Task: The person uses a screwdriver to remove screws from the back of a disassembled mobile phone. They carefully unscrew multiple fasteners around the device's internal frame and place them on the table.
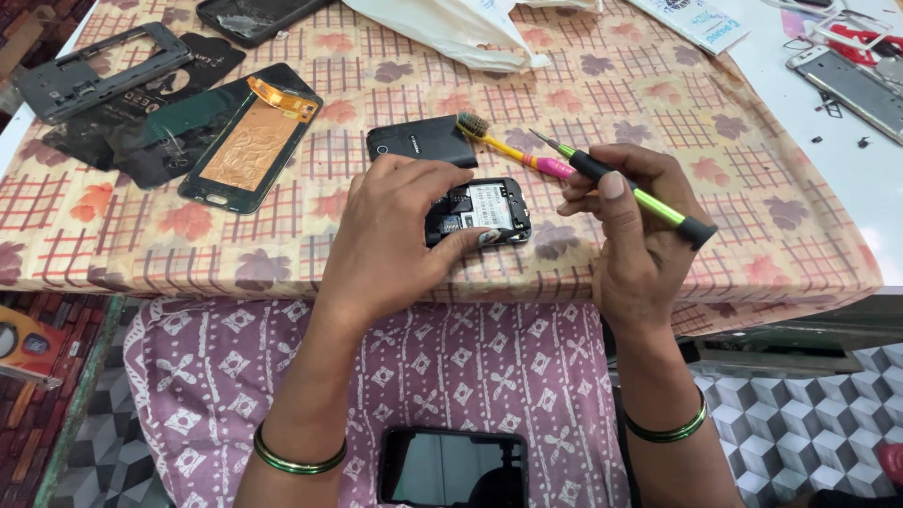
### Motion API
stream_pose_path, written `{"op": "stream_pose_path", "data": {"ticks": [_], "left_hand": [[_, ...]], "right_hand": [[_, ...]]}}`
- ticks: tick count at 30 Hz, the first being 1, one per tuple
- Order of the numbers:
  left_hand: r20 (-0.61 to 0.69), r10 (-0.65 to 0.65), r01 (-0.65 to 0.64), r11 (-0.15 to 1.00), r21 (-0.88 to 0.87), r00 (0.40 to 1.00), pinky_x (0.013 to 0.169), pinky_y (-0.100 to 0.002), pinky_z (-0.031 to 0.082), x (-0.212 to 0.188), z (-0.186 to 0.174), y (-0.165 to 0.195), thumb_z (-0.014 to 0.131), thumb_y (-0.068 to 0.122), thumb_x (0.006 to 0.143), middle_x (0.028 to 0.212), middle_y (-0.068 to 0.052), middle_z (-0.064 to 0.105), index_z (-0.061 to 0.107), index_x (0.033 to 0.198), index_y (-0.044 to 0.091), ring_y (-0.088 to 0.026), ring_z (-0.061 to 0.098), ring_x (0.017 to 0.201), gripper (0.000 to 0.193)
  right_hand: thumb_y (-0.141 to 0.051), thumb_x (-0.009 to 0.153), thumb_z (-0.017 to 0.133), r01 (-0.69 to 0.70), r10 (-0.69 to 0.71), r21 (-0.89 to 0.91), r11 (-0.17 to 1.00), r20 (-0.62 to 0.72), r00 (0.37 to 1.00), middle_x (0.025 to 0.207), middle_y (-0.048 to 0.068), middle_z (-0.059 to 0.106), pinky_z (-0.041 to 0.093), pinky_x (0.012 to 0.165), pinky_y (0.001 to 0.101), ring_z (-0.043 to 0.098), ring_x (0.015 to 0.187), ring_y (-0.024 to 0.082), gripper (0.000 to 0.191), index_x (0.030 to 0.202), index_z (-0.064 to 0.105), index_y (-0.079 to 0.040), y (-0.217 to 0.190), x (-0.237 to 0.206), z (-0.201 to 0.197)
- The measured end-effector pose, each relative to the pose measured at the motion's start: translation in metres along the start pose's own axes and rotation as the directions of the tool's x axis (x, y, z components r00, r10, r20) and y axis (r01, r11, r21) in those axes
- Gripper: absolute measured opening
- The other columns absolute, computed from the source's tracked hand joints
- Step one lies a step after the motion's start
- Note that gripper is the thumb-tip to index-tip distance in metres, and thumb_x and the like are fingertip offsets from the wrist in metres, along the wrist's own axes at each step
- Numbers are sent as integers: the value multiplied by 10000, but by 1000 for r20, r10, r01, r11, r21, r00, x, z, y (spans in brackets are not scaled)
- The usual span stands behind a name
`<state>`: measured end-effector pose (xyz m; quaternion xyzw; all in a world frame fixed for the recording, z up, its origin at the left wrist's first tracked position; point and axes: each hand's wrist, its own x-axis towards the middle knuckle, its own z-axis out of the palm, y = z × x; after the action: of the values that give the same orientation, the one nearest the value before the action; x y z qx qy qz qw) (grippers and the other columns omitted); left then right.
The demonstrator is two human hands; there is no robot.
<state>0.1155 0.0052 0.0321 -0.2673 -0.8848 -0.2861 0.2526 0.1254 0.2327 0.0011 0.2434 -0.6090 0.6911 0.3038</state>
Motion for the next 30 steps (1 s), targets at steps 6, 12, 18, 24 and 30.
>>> {"op": "stream_pose_path", "data": {"ticks": [6, 12, 18, 24, 30], "left_hand": [[-26, 14, -17, 994, -108, 1000, 995, -438, 480, -2, 0, -3, 780, 239, 873, 1194, -108, 748, 742, 1186, 47, -305, 621, 1123, 370], [-165, -169, 136, 972, -192, 972, 844, -424, 516, 0, 2, -8, 675, 235, 1005, 1018, -137, 764, 764, 1082, 24, -302, 680, 935, 242], [-184, -126, 90, 977, -192, 975, 831, -428, 522, -1, 1, -8, 710, 201, 955, 994, -140, 756, 763, 1050, 7, -300, 689, 915, 222], [-115, -79, 60, 986, -158, 990, 884, -443, 509, 0, 1, -9, 761, 196, 877, 1042, -128, 761, 770, 1080, 34, -301, 679, 970, 260], [-44, -2, -5, 987, -163, 999, 960, -429, 488, -3, -4, -9, 803, 217, 843, 1144, -61, 763, 772, 1116, 76, -269, 646, 1075, 309]], "right_hand": [[-113, 1132, 599, 21, -22, 32, 999, 15, 1000, 1057, 135, 691, 663, 873, 328, 736, 960, 186, 164, 1185, 513, 17, -4, 3, 1], [-79, 1126, 673, -27, 25, -108, 994, -22, 999, 900, 102, 674, 564, 714, 238, 650, 764, 108, 173, 1170, 555, 40, 2, -2, -1], [-34, 1091, 703, -10, 10, -106, 994, -7, 1000, 949, 114, 702, 606, 753, 250, 692, 821, 120, 178, 1204, 615, 72, 3, -2, -2], [-19, 1069, 711, 59, -49, -195, 979, 57, 997, 1123, 147, 707, 645, 847, 292, 727, 979, 155, 224, 1236, 599, 81, -1, -2, -4], [-37, 1143, 671, 40, -40, -56, 998, 5, 999, 976, 133, 675, 582, 745, 243, 660, 808, 124, 146, 1208, 603, 75, 7, -5, -7]]}}
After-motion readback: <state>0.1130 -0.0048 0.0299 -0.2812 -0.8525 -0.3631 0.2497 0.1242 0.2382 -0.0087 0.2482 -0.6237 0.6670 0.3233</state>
